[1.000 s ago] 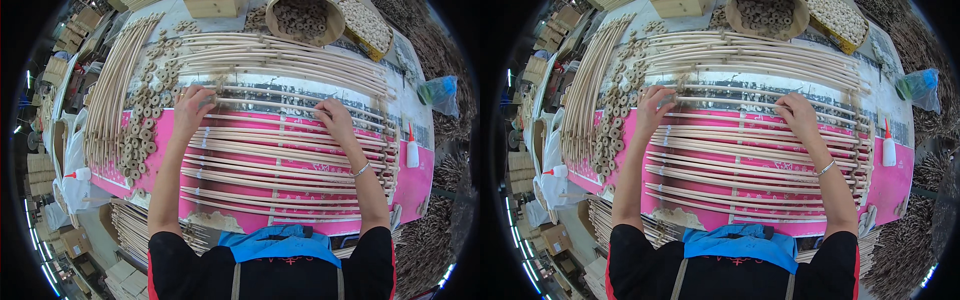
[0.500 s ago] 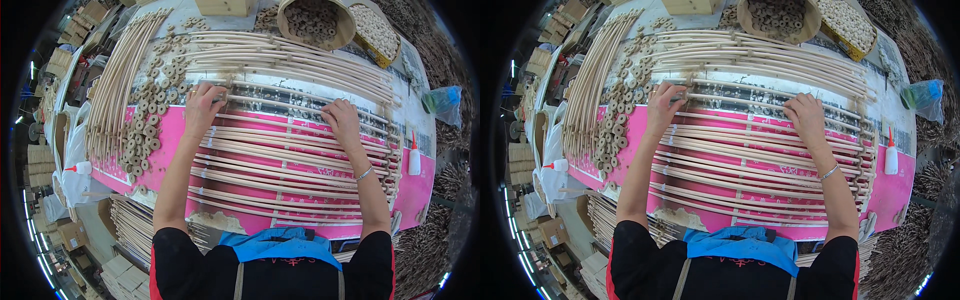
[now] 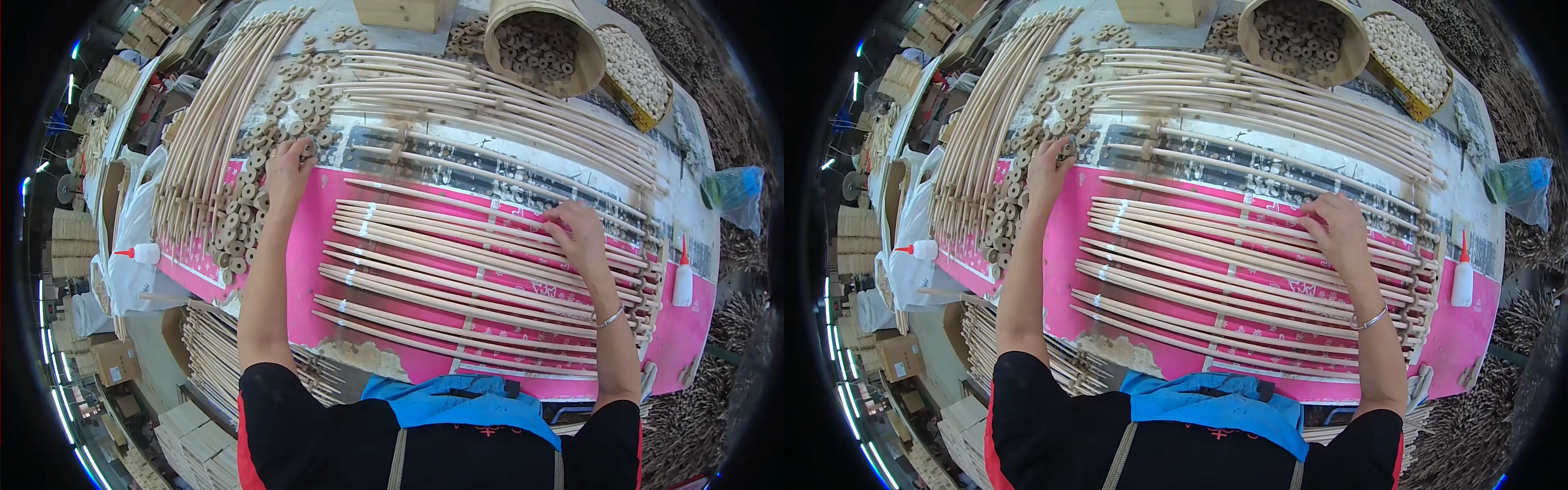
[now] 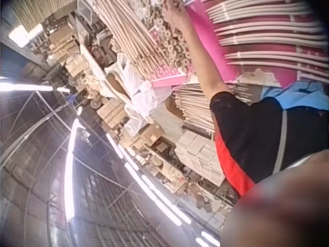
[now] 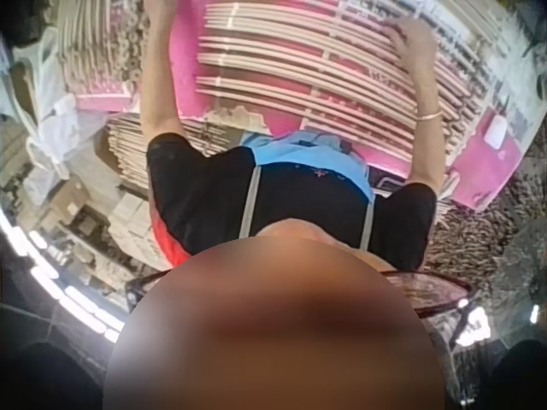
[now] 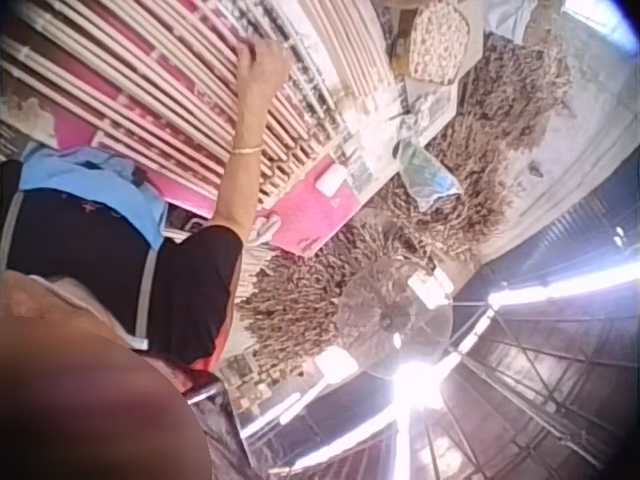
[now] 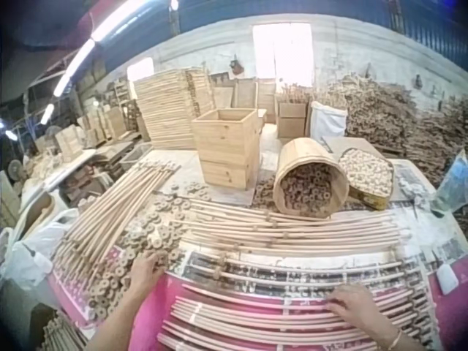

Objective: Assemble a wooden mat by sliding small wooden rings onto dowels and securing them with glue.

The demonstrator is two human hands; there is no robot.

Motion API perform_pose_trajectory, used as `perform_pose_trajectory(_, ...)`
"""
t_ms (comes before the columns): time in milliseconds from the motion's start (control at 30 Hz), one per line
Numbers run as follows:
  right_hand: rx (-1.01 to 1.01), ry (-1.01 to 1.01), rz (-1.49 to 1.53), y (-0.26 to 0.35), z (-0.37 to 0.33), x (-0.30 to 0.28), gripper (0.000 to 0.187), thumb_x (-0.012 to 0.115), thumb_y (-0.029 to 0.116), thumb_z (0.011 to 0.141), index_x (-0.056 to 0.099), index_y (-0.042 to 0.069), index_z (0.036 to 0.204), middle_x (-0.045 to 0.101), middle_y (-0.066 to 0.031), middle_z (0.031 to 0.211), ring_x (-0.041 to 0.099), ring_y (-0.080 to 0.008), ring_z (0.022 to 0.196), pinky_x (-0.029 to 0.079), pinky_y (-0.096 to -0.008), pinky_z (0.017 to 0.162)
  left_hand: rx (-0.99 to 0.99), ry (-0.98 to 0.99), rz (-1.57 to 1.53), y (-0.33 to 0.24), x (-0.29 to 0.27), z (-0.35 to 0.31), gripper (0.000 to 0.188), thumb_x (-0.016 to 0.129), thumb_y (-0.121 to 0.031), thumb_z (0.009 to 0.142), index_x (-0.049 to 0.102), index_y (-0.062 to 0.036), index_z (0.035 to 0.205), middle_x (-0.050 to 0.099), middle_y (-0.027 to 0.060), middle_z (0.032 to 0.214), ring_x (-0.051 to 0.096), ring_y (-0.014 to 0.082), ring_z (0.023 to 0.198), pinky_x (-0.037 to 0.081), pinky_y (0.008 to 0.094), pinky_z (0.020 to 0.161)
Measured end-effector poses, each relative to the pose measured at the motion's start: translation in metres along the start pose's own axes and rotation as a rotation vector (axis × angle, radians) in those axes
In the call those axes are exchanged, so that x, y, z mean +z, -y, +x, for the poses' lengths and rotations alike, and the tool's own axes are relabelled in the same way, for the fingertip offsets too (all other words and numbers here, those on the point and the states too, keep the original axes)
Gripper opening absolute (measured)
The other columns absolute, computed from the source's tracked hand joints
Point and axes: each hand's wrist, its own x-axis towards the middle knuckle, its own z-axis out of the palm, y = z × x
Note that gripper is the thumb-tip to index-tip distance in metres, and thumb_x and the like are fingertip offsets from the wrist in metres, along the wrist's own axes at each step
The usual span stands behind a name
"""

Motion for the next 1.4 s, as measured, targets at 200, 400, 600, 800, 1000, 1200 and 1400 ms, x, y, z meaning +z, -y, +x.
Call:
perform_pose_trajectory(200, 0.056, 0.09, 0.061, -0.001, 0.004, 0.004, 0.014, 0.079, 0.021, 0.088, 0.079, 0.008, 0.095, 0.068, -0.006, 0.089, 0.063, -0.027, 0.09, 0.047, -0.0413, 0.082, -0.115, 0.013, 0.039, 0.008, 0.006, 0.009, 0.041, 0.08, -0.023, 0.088, 0.071, -0.0136, 0.127, 0.069, 0.0075, 0.114, 0.066, 0.031, 0.108, 0.049, 0.0455, 0.096)
perform_pose_trajectory(400, 0.11, 0.124, 0.189, -0.007, 0.003, 0.006, 0.013, 0.079, 0.018, 0.088, 0.077, 0.005, 0.092, 0.065, -0.0073, 0.084, 0.061, -0.0267, 0.085, 0.049, -0.0396, 0.077, -0.167, 0.075, 0.026, -0.002, 0.005, 0.019, 0.034, 0.078, -0.027, 0.089, 0.074, -0.0138, 0.119, 0.07, 0.0083, 0.109, 0.067, 0.0302, 0.107, 0.052, 0.0452, 0.091)
perform_pose_trajectory(600, 0.208, 0.083, 0.339, 0.001, 0.002, 0.007, 0.013, 0.076, 0.012, 0.092, 0.073, 0.001, 0.099, 0.066, -0.0076, 0.09, 0.064, -0.0193, 0.081, 0.051, -0.032, 0.071, -0.157, -0.103, -0.025, -0.008, 0.004, 0.021, 0.027, 0.074, -0.027, 0.092, 0.073, -0.0096, 0.113, 0.07, 0.0101, 0.103, 0.07, 0.028, 0.097, 0.055, 0.0424, 0.083)
perform_pose_trajectory(800, 0.22, 0.003, 0.488, -0.006, -0.004, 0.011, 0.012, 0.072, 0.006, 0.097, 0.069, -0.002, 0.105, 0.066, -0.0061, 0.094, 0.063, -0.0127, 0.083, 0.052, -0.0261, 0.073, -0.64, 0.137, -1.367, -0.033, -0.012, 0.003, 0.028, 0.067, -0.035, 0.105, 0.074, -0.0073, 0.106, 0.071, 0.002, 0.096, 0.067, 0.0114, 0.087, 0.052, 0.0262, 0.072)
perform_pose_trajectory(1000, 0.222, 0.012, 0.48, -0.004, -0.002, 0.012, 0.012, 0.072, 0.006, 0.097, 0.069, -0.002, 0.106, 0.066, -0.0081, 0.097, 0.066, -0.0157, 0.086, 0.054, -0.0271, 0.077, -0.62, 0.266, -1.333, -0.055, -0.012, -0.014, 0.034, 0.063, -0.039, 0.108, 0.073, -0.0071, 0.107, 0.072, 0.0005, 0.095, 0.068, 0.0102, 0.087, 0.053, 0.0246, 0.076)
perform_pose_trajectory(1200, 0.215, 0.004, 0.468, -0.003, -0.003, 0.012, 0.013, 0.072, 0.006, 0.097, 0.069, -0.002, 0.106, 0.065, -0.0081, 0.097, 0.066, -0.0163, 0.085, 0.054, -0.027, 0.078, -0.613, 0.291, -1.331, -0.061, -0.013, -0.016, 0.031, 0.064, -0.038, 0.108, 0.074, -0.008, 0.108, 0.073, 0.0001, 0.096, 0.068, 0.0095, 0.087, 0.052, 0.0228, 0.075)
perform_pose_trajectory(1400, 0.201, -0.004, 0.467, 0.001, 0.0, 0.012, 0.013, 0.073, 0.006, 0.097, 0.069, -0.002, 0.106, 0.065, -0.0078, 0.098, 0.066, -0.0161, 0.086, 0.054, -0.0266, 0.078, -0.612, 0.332, -1.333, -0.075, -0.005, -0.016, 0.043, 0.071, -0.034, 0.103, 0.064, -0.0085, 0.137, 0.074, 0.0011, 0.1, 0.068, 0.0084, 0.087, 0.05, 0.022, 0.072)
